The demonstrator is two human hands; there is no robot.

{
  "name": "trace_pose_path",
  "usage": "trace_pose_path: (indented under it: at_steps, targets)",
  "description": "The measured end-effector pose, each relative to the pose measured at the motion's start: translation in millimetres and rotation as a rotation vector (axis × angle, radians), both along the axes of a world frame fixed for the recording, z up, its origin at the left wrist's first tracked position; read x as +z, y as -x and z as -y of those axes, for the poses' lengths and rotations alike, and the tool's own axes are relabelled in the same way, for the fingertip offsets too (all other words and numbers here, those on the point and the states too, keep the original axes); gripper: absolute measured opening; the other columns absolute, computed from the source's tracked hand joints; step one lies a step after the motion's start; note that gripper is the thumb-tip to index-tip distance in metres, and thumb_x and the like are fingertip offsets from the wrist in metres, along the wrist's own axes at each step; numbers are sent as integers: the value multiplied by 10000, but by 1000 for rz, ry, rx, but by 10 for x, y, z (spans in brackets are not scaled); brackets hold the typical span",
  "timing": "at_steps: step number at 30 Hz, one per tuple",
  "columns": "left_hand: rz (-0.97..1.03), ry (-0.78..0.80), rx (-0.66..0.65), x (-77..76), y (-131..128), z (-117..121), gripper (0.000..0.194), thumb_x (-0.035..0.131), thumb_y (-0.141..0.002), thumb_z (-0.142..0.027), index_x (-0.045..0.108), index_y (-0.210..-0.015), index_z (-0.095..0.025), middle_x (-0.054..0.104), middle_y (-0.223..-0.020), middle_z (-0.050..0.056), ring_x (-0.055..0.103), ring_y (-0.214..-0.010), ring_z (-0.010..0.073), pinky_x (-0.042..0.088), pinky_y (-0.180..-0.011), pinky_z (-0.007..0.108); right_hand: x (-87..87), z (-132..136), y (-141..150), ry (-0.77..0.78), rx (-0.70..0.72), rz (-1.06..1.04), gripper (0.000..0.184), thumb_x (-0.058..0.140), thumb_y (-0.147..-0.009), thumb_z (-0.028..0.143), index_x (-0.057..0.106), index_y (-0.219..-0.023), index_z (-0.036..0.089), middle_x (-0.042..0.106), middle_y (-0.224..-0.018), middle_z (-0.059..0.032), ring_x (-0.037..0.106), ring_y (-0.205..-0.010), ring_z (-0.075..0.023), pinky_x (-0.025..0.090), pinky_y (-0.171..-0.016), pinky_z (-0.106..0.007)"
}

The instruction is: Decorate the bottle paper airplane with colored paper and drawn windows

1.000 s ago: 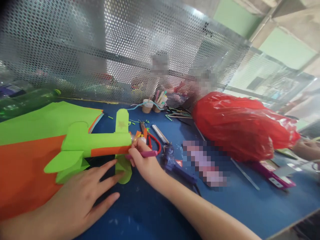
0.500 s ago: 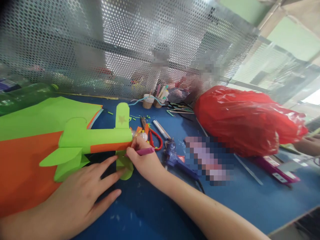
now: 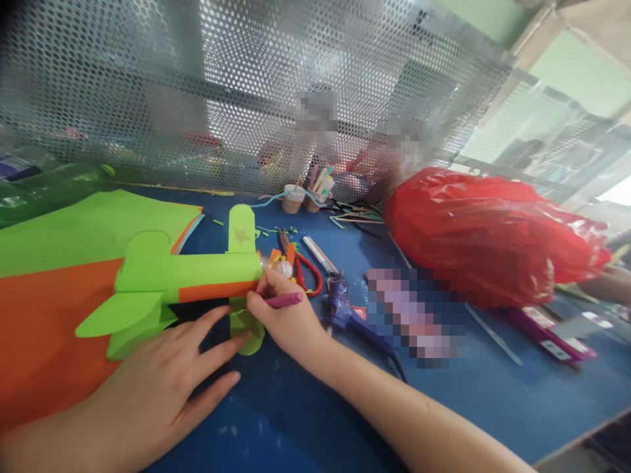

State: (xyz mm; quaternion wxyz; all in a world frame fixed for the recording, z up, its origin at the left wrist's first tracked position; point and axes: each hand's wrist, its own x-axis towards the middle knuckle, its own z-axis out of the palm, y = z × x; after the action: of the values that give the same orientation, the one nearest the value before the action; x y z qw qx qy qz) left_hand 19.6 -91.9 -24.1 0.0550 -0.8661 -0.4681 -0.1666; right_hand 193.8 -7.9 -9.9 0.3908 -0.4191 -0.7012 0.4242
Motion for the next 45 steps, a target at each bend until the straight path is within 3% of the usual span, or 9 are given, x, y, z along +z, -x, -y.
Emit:
trace_pose_path:
  at_steps: [12, 23, 35, 45]
  targets:
    - [-14, 2, -2, 13, 1, -22, 430, 375, -971, -381, 579, -1334, -272, 627, -1257, 234, 714, -925, 348, 609, -680, 515, -39, 4, 8, 23, 39, -12, 212, 579, -826, 229, 430, -676, 213, 449, -624, 58, 385, -551, -92, 325, -525, -235]
    - [-14, -9, -4, 27, 2, -10, 407, 391, -962, -370, 640, -1257, -243, 637, -1241, 245, 717, -924, 355, 613, -679, 518, -52, 23, -5, -14, 24, 75, 206, 569, -828, 213, 430, -676, 208, 469, -637, 50, 413, -581, -100, 343, -529, -232]
    - [-17, -29, -6, 25, -11, -17, 399, 389, -960, -356, 669, -1214, -229, 644, -1238, 248, 725, -897, 347, 614, -675, 513, 7, -9, -39, -114, -86, 204, 191, 522, -773, 170, 396, -638, 217, 410, -606, 59, 365, -574, -108, 307, -527, -246]
    - [-34, -8, -5, 52, -11, -12, 384, 408, -954, -346, 678, -1196, -220, 641, -1243, 254, 723, -902, 358, 611, -677, 524, 54, -1, -56, -110, -59, 217, 181, 513, -751, 141, 397, -634, 216, 411, -612, 53, 369, -590, -112, 310, -534, -244]
